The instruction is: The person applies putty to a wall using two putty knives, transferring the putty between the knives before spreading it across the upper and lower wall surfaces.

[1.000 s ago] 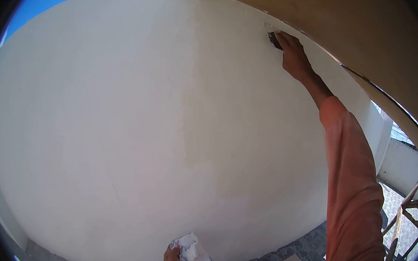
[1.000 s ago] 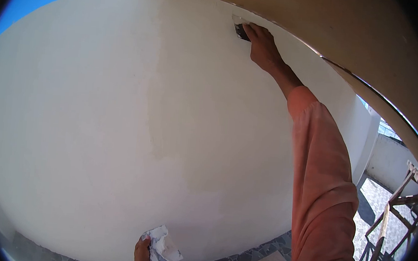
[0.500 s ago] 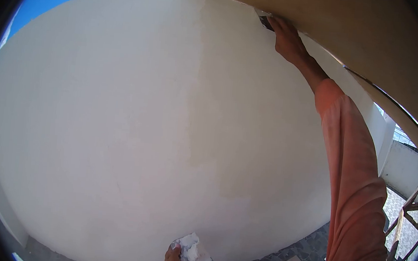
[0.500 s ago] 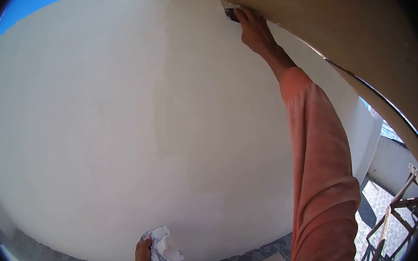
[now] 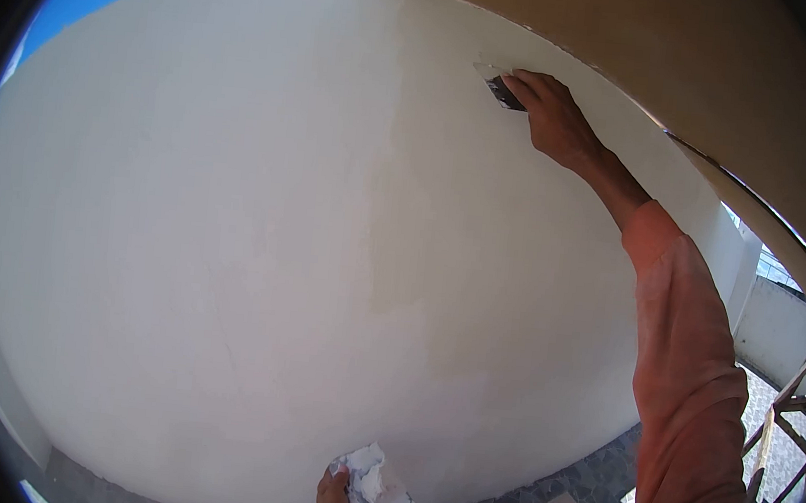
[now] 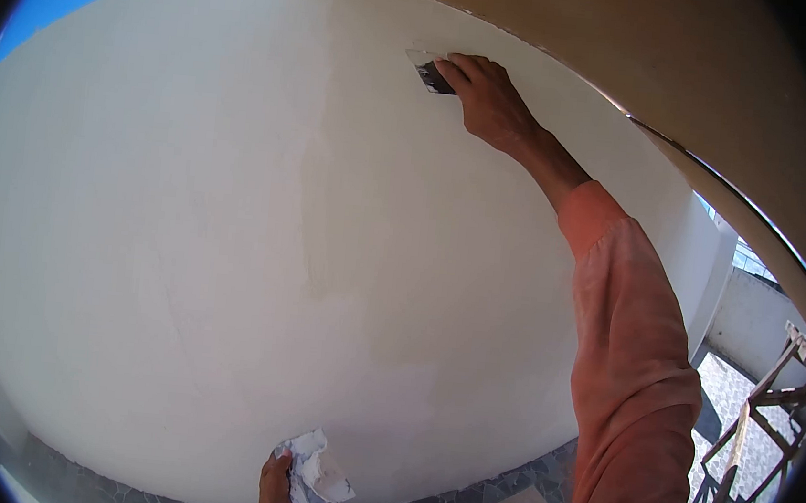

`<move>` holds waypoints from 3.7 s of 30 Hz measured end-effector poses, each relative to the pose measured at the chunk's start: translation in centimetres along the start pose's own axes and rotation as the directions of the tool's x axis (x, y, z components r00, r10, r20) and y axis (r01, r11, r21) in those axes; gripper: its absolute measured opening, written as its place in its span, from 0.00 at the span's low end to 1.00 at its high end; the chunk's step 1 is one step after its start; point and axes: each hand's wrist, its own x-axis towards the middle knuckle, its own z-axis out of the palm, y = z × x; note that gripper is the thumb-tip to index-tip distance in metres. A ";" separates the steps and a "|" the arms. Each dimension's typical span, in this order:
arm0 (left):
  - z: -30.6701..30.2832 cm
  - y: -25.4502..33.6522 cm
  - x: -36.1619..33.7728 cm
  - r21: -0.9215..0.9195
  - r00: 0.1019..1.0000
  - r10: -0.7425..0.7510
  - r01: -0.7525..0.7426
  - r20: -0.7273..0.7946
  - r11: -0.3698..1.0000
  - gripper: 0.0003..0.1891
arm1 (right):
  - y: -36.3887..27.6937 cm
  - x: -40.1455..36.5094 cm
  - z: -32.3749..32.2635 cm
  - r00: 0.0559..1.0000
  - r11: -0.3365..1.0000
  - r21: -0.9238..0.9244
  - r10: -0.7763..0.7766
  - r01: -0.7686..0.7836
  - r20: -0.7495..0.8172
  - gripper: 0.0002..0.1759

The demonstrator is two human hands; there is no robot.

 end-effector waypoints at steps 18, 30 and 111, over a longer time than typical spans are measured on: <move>-0.1 -0.1 -0.1 -0.009 1.000 0.023 -0.022 0.021 1.000 0.19 | 3.1 5.5 3.4 0.989 0.978 -0.148 0.143 -0.147 -0.032 0.31; -0.5 -0.5 0.2 -0.013 0.999 0.019 -0.018 0.032 1.000 0.19 | 0.3 3.0 0.6 0.997 0.997 -0.061 0.052 -0.056 -0.060 0.30; 0.0 0.1 -0.4 -0.053 0.999 0.037 -0.035 0.035 0.998 0.20 | -3.6 13.9 0.2 0.973 0.973 0.037 0.227 -0.228 0.038 0.26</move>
